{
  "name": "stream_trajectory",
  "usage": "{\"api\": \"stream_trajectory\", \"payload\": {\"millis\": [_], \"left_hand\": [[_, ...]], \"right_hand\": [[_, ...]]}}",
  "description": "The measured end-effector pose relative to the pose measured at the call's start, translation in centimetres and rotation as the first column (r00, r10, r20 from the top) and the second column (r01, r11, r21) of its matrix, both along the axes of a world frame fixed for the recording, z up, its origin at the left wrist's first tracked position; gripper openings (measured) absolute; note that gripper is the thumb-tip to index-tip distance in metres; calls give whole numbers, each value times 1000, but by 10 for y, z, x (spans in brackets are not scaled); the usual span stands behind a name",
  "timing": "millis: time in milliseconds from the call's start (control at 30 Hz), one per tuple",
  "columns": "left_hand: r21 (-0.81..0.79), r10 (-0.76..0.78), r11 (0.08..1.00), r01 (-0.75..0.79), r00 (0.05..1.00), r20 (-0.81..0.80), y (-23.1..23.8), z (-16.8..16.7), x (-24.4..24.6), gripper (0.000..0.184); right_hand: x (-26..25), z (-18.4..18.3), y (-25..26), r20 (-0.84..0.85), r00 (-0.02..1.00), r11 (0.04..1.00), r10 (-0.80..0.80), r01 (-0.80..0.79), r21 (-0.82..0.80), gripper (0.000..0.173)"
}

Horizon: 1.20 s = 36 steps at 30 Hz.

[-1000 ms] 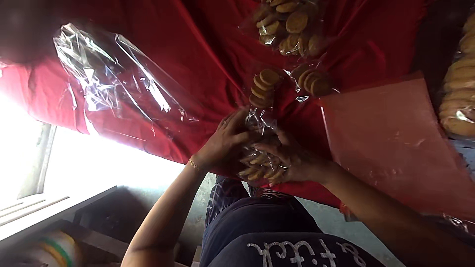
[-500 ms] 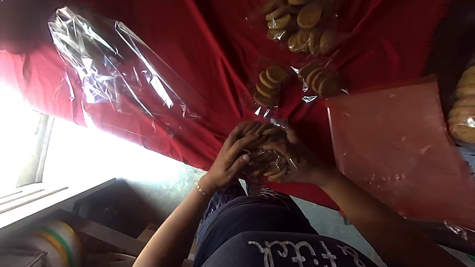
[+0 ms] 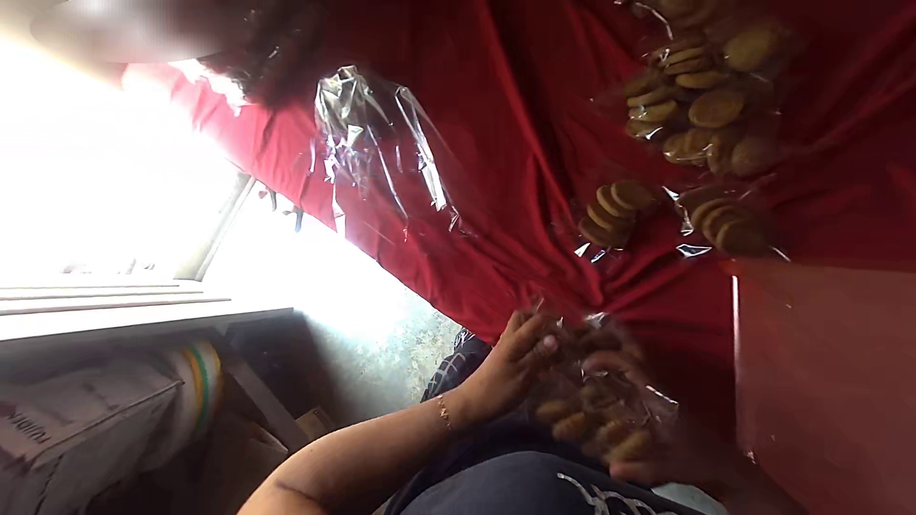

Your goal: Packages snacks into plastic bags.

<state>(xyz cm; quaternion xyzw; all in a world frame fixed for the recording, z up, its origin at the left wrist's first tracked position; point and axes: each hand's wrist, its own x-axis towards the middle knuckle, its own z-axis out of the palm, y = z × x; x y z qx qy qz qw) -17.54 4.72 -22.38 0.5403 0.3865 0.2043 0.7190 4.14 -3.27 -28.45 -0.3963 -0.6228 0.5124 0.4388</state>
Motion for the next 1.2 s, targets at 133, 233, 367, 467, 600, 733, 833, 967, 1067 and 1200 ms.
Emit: {"api": "stream_trajectory", "payload": {"millis": [133, 233, 367, 467, 600, 733, 833, 967, 1067, 1200], "left_hand": [[-196, 201, 956, -219, 974, -106, -11, 20, -61, 42], [-6, 499, 860, -510, 843, -200, 30, 20, -107, 41], [284, 633, 767, -575, 749, -195, 119, -2, -137, 42], [701, 667, 626, -342, 700, -255, 165, 5, -150, 24], [727, 449, 670, 151, 698, -559, 186, 46, -187, 66], [700, 320, 665, 260, 748, -582, 190, 43, -216, 65], [759, 190, 581, 293, 858, -477, 177, 27, -218, 67], [796, 63, 499, 342, 902, -427, 183, 19, -214, 74], [822, 14, 460, 335, 923, -384, 191, 21, -230, 56], [808, 157, 581, 100, 960, -232, 183, 11, -285, 37]], "right_hand": [[-24, 22, -9, -643, 760, 887, 93, -357, -293, 52], [-43, 20, 13, -804, 589, 883, 77, -415, -220, 32], [-86, -7, 86, -796, 605, 936, 31, -297, -189, 36], [-139, 27, 180, -625, 775, 965, 89, -223, -140, 37], [-193, 17, 277, -126, 990, 997, 70, -66, 35, 77], [-222, 0, 306, 314, 945, 987, -94, 48, 150, 86], [-240, 16, 310, 259, 956, 983, -142, 166, -74, 99], [-271, -5, 325, -342, 925, 975, -164, 100, -197, 39], [-257, -29, 308, -195, 975, 993, -109, 98, -68, 54], [-237, -19, 290, 266, 935, 970, -237, 213, 116, 97]]}}
